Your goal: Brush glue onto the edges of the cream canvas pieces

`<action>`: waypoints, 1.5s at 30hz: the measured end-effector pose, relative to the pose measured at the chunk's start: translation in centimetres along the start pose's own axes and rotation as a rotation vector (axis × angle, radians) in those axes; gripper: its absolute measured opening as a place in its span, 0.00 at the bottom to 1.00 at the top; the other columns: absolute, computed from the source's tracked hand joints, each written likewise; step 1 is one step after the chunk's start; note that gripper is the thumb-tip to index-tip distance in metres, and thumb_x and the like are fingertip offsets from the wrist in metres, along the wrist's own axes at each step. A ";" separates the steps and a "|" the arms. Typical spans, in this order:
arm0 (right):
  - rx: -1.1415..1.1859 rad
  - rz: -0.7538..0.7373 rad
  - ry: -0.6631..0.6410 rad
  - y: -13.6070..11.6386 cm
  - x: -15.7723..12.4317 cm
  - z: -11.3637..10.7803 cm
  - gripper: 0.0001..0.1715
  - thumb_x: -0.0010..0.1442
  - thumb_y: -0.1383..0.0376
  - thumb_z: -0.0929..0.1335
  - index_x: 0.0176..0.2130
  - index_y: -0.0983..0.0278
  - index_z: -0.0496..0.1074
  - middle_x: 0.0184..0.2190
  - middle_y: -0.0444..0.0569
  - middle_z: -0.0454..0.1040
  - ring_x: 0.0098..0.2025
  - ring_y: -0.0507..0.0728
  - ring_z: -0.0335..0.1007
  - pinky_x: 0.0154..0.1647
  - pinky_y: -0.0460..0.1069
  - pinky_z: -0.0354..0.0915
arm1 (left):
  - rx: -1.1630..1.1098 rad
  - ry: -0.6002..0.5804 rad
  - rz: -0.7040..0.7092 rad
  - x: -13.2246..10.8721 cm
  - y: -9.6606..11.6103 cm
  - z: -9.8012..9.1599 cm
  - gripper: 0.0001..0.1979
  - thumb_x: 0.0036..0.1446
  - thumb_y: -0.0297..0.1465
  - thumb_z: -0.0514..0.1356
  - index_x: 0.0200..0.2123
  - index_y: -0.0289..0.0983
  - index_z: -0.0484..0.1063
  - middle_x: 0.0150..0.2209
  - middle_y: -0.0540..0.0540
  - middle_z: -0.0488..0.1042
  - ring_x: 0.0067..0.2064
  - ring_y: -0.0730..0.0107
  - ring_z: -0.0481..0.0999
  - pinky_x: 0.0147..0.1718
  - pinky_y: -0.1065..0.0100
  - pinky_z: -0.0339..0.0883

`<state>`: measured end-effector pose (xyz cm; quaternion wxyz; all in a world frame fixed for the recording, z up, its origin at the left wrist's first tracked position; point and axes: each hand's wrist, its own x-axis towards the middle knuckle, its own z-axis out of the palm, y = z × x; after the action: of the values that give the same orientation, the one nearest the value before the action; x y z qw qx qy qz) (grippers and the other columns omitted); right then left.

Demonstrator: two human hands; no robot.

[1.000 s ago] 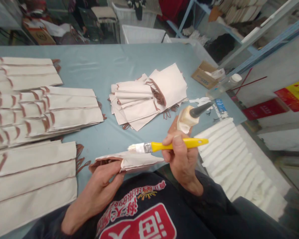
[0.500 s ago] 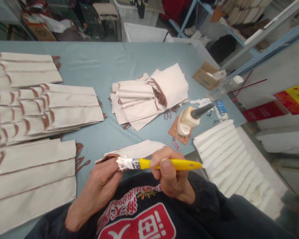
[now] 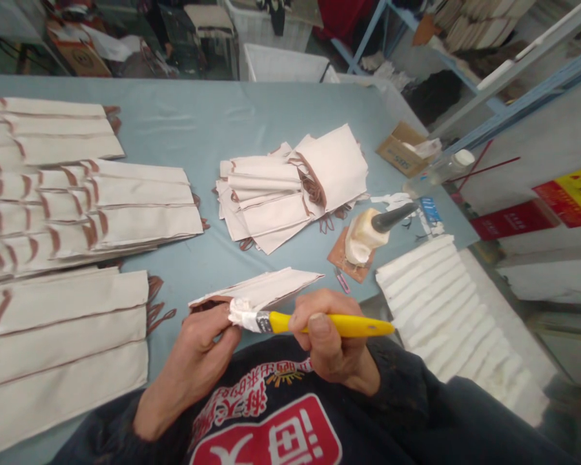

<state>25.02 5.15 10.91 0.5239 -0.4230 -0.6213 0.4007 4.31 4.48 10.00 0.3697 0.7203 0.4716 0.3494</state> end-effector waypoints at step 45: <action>0.058 -0.222 0.360 1.6 5.1 0.4 0.20 0.76 0.53 0.62 0.36 0.60 0.71 0.18 0.35 0.66 0.15 0.47 0.60 0.15 0.42 0.58 | -0.867 -0.136 -0.680 2.0 0.0 -0.9 0.21 0.50 0.45 0.73 0.37 0.34 0.83 0.22 0.51 0.68 0.23 0.78 0.54 0.20 0.74 0.47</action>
<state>24.33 10.47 10.96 0.6792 -0.4014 -0.5489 0.2761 4.16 6.57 10.79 0.7539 0.3305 0.4654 0.3252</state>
